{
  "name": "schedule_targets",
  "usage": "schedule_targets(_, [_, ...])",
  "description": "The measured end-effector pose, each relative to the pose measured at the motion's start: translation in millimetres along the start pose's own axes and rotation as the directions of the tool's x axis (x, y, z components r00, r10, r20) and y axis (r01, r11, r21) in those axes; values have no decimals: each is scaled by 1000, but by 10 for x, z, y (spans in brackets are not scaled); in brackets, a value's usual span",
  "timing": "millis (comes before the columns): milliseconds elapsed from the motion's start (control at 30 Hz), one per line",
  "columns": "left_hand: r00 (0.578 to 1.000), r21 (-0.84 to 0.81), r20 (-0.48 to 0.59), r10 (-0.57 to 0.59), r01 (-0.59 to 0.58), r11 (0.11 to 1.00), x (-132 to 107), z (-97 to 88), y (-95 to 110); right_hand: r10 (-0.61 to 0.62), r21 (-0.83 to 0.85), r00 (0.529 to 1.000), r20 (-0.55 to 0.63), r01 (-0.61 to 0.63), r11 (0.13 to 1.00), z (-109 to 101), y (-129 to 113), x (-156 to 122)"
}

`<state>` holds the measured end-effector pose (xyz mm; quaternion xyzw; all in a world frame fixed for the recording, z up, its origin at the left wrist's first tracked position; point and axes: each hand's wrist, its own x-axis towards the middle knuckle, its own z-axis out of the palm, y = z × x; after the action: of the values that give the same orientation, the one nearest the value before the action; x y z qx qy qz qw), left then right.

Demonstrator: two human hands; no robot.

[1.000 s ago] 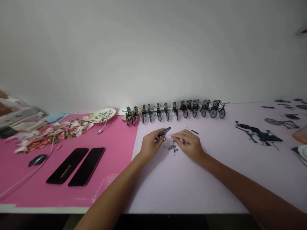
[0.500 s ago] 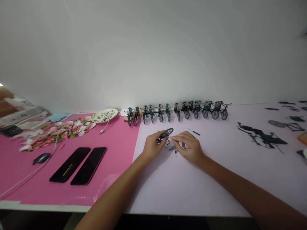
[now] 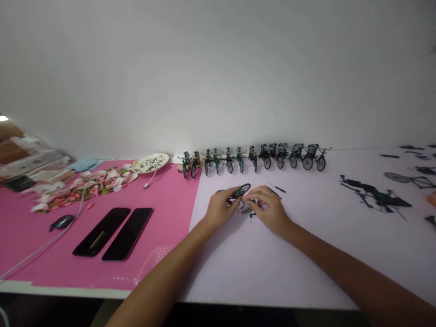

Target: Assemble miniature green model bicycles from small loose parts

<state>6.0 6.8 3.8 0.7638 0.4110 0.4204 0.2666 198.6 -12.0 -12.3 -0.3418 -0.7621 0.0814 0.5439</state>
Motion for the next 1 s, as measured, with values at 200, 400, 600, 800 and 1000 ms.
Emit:
schedule_targets(200, [999,48,30,45,-46,998,-9,-6,-10,80,18,996,44,-81,997,-17,19,-13])
schedule_targets(400, [997,54,45,57,-59,997,-22,-5,-32,78,2,995,58,-78,997,-27,15,-6])
schedule_targets(600, [997,95,26,78,-80,992,-23,28,-97,242,121,966,88,-251,960,18,66,-30])
schedule_targets(800, [985,126,-7,171,-169,978,-23,61,-181,418,256,898,140,-440,861,55,132,-42])
schedule_targets(1000, [979,117,-14,204,-201,973,-18,75,-198,414,238,895,162,-443,864,47,108,-34])
